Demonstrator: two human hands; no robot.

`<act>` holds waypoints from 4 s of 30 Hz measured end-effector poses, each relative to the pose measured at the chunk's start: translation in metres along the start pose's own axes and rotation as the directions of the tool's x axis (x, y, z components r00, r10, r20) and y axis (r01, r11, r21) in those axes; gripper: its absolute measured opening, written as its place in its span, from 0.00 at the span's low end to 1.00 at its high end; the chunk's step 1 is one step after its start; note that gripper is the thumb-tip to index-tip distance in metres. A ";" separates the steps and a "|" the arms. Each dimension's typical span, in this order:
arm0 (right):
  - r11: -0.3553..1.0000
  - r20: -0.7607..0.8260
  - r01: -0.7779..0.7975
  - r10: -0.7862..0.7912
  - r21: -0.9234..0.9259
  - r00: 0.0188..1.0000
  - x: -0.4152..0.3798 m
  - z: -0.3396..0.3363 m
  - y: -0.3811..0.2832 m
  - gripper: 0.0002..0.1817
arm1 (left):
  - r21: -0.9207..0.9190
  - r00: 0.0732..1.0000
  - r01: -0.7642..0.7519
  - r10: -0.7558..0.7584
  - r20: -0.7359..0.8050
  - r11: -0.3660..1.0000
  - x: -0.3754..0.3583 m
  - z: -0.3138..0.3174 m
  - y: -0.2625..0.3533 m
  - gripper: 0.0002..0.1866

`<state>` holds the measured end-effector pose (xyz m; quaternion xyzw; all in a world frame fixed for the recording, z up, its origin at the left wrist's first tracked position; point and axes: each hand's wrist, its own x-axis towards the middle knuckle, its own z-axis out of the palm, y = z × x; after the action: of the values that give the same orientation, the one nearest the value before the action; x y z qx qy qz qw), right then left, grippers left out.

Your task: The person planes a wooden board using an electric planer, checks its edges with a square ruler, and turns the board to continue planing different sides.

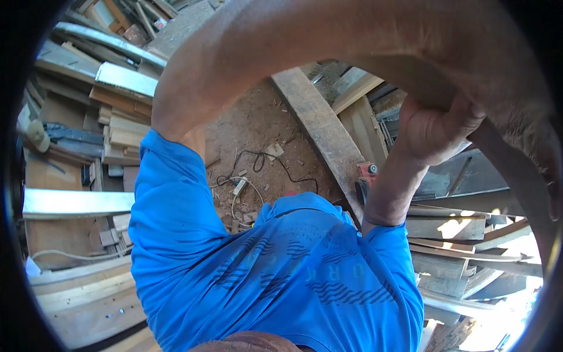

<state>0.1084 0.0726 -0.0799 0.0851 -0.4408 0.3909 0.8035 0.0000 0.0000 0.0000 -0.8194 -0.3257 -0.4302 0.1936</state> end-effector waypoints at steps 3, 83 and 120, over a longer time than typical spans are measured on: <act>0.999 0.072 0.036 -0.036 -0.004 0.997 0.003 0.008 0.001 0.18 | 0.044 0.998 0.011 -0.008 -0.059 0.999 -0.001 -0.015 0.005 0.46; 0.789 0.395 -0.256 0.524 -0.558 0.754 -0.072 0.006 0.049 0.26 | -0.160 -0.239 0.935 -0.896 0.375 -0.317 -0.573 0.126 0.069 0.28; 0.591 -0.028 -0.505 0.632 -0.629 0.775 -0.150 0.025 0.151 0.42 | 0.128 -0.469 0.815 -0.514 0.718 -0.565 -0.714 -0.005 -0.082 0.37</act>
<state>-0.0598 0.0798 -0.2126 -0.2831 -0.6225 0.4552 0.5702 -0.3583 -0.2071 -0.5875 -0.2247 -0.7142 -0.2453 -0.6159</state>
